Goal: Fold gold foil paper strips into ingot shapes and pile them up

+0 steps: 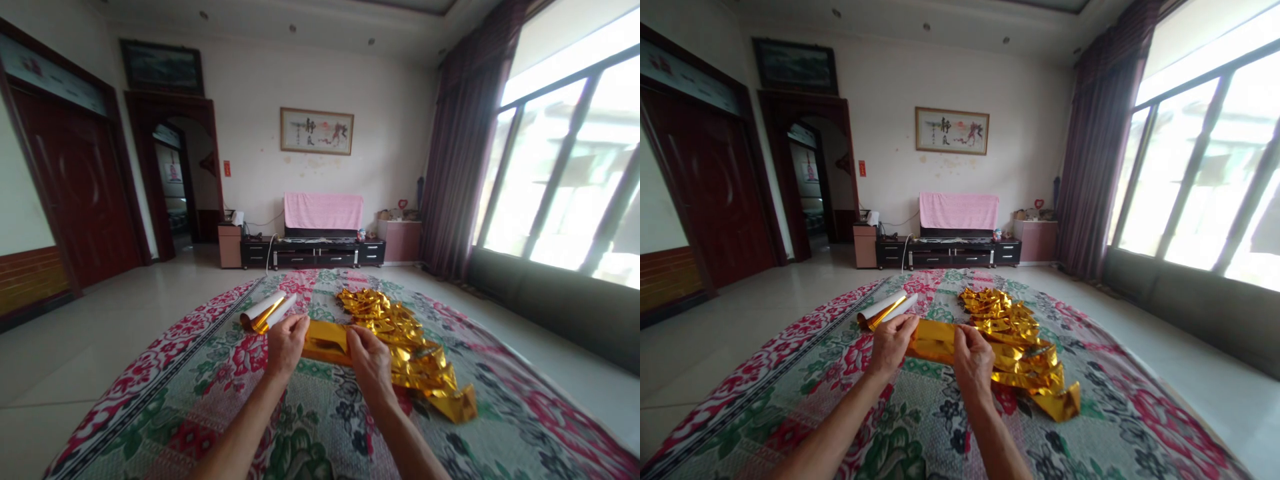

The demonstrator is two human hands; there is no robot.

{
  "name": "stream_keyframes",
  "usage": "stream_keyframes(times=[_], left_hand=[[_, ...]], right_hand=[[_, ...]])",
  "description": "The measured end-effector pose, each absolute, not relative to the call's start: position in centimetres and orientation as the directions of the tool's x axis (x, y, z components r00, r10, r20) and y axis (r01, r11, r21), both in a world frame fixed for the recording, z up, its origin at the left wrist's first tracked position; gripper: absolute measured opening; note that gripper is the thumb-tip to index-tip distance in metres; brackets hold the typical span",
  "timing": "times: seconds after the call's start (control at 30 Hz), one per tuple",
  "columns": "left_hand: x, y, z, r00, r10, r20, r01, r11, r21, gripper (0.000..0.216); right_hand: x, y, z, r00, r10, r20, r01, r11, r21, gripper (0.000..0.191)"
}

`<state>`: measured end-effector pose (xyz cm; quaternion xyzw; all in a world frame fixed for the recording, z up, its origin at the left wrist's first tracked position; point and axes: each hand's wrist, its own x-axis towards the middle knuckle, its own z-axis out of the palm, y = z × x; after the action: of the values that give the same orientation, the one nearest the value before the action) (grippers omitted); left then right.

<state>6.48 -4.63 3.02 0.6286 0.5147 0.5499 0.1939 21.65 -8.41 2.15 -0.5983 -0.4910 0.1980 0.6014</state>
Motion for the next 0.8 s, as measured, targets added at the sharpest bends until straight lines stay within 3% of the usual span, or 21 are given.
stream_keyframes(times=[0.17,0.37,0.53,0.8], left_hand=[[4.9,-3.5,0.5,-0.077,0.931,0.357,0.732,-0.190,0.655,0.030],[4.5,-3.7,-0.4,-0.048,0.944,0.327,0.913,-0.091,0.398,0.031],[4.4,-3.7,-1.3,-0.062,0.929,0.365,0.953,-0.053,0.298,0.032],[4.5,-3.8,-1.8,0.027,0.909,0.417,0.973,-0.119,0.196,0.034]], right_hand=[[21.1,-8.1,-0.1,0.334,0.888,0.317,0.622,0.045,-0.781,0.029],[20.4,-8.0,-0.4,0.209,0.915,0.346,0.867,-0.009,-0.499,0.029],[19.8,-7.8,0.2,0.200,0.944,0.262,0.924,-0.093,-0.370,0.031],[19.2,-7.8,-0.4,0.168,0.957,0.237,0.954,-0.096,-0.286,0.037]])
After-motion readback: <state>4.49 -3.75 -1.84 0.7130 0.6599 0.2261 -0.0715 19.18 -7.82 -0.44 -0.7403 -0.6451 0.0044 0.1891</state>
